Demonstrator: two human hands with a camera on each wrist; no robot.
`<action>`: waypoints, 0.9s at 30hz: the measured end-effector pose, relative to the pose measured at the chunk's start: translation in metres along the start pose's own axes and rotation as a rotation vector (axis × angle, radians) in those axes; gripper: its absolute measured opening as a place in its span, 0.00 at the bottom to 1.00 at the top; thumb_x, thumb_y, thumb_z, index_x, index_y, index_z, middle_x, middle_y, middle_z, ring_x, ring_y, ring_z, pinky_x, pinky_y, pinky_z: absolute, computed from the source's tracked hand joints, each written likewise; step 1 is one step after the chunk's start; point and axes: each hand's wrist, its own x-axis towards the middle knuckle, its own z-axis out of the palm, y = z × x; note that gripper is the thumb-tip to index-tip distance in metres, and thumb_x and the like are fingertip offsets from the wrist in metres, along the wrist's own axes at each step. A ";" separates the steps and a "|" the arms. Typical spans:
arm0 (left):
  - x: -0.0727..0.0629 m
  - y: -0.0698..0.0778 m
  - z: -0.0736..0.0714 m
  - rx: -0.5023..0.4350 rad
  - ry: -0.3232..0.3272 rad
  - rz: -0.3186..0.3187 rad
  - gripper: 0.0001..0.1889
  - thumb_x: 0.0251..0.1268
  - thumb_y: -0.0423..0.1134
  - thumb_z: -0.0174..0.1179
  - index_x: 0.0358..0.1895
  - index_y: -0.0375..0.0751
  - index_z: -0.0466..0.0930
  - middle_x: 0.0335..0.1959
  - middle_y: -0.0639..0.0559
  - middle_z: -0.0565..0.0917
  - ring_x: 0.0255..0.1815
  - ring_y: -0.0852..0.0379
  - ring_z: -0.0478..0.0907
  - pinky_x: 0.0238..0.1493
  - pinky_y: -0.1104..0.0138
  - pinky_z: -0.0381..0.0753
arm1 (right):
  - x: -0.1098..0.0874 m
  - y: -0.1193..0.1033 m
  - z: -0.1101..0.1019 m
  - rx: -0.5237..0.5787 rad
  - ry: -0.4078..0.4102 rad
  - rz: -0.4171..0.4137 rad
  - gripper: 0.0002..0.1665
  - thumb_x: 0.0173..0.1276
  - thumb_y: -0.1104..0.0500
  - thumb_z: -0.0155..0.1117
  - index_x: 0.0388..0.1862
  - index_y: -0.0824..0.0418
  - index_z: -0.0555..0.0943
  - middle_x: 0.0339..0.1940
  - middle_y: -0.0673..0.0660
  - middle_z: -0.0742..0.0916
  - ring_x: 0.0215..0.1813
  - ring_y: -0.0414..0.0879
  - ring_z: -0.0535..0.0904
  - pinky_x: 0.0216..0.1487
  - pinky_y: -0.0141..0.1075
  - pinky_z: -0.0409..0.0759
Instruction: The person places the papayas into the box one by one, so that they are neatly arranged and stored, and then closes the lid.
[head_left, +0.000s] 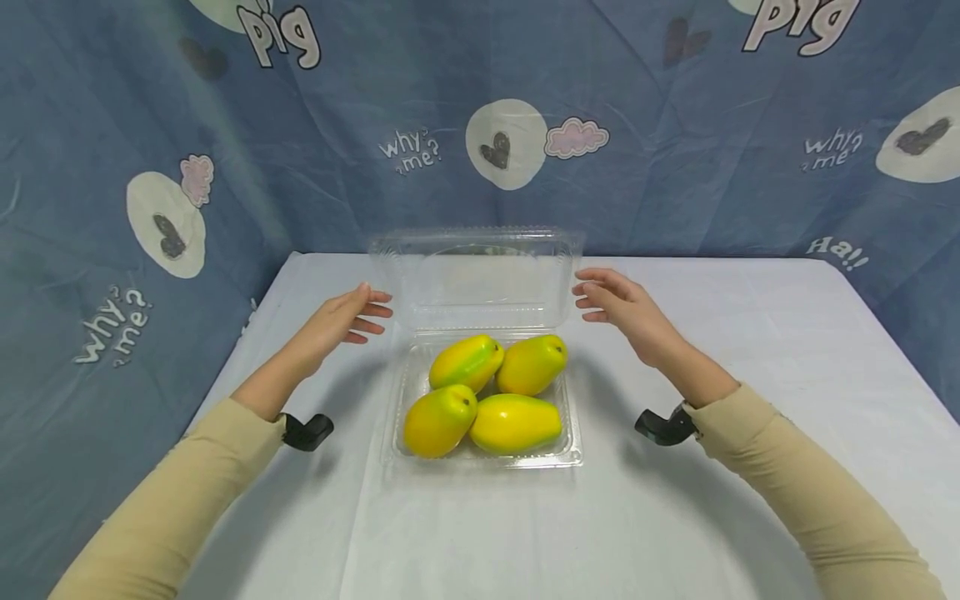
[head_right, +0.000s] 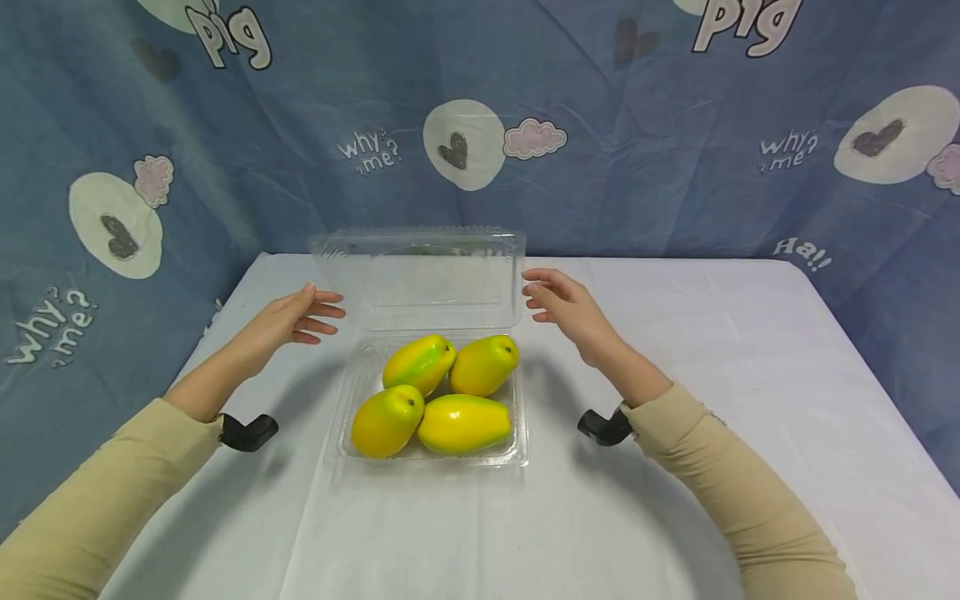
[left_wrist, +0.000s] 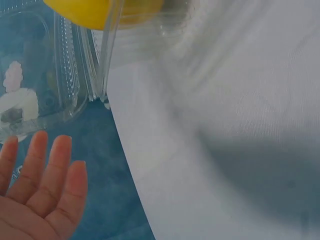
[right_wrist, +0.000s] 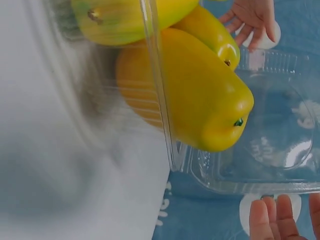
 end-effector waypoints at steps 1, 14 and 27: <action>-0.001 0.000 0.000 0.002 0.004 -0.003 0.37 0.68 0.64 0.29 0.67 0.37 0.60 0.61 0.35 0.69 0.56 0.39 0.71 0.56 0.49 0.68 | 0.000 0.000 0.000 0.002 0.004 -0.003 0.28 0.72 0.50 0.46 0.65 0.65 0.62 0.61 0.66 0.71 0.60 0.57 0.68 0.55 0.36 0.72; -0.007 0.005 0.005 0.018 0.024 -0.030 0.35 0.70 0.61 0.31 0.63 0.34 0.64 0.59 0.35 0.71 0.55 0.39 0.71 0.55 0.51 0.69 | -0.011 -0.002 0.009 0.049 0.033 0.060 0.31 0.72 0.47 0.45 0.61 0.70 0.63 0.51 0.61 0.72 0.50 0.48 0.74 0.47 0.30 0.76; -0.022 0.001 0.013 -0.025 0.039 -0.029 0.35 0.70 0.61 0.32 0.60 0.31 0.66 0.61 0.35 0.69 0.59 0.39 0.68 0.57 0.51 0.67 | -0.023 0.002 0.012 0.061 -0.021 0.067 0.27 0.73 0.47 0.43 0.54 0.71 0.65 0.50 0.63 0.73 0.46 0.43 0.75 0.46 0.31 0.77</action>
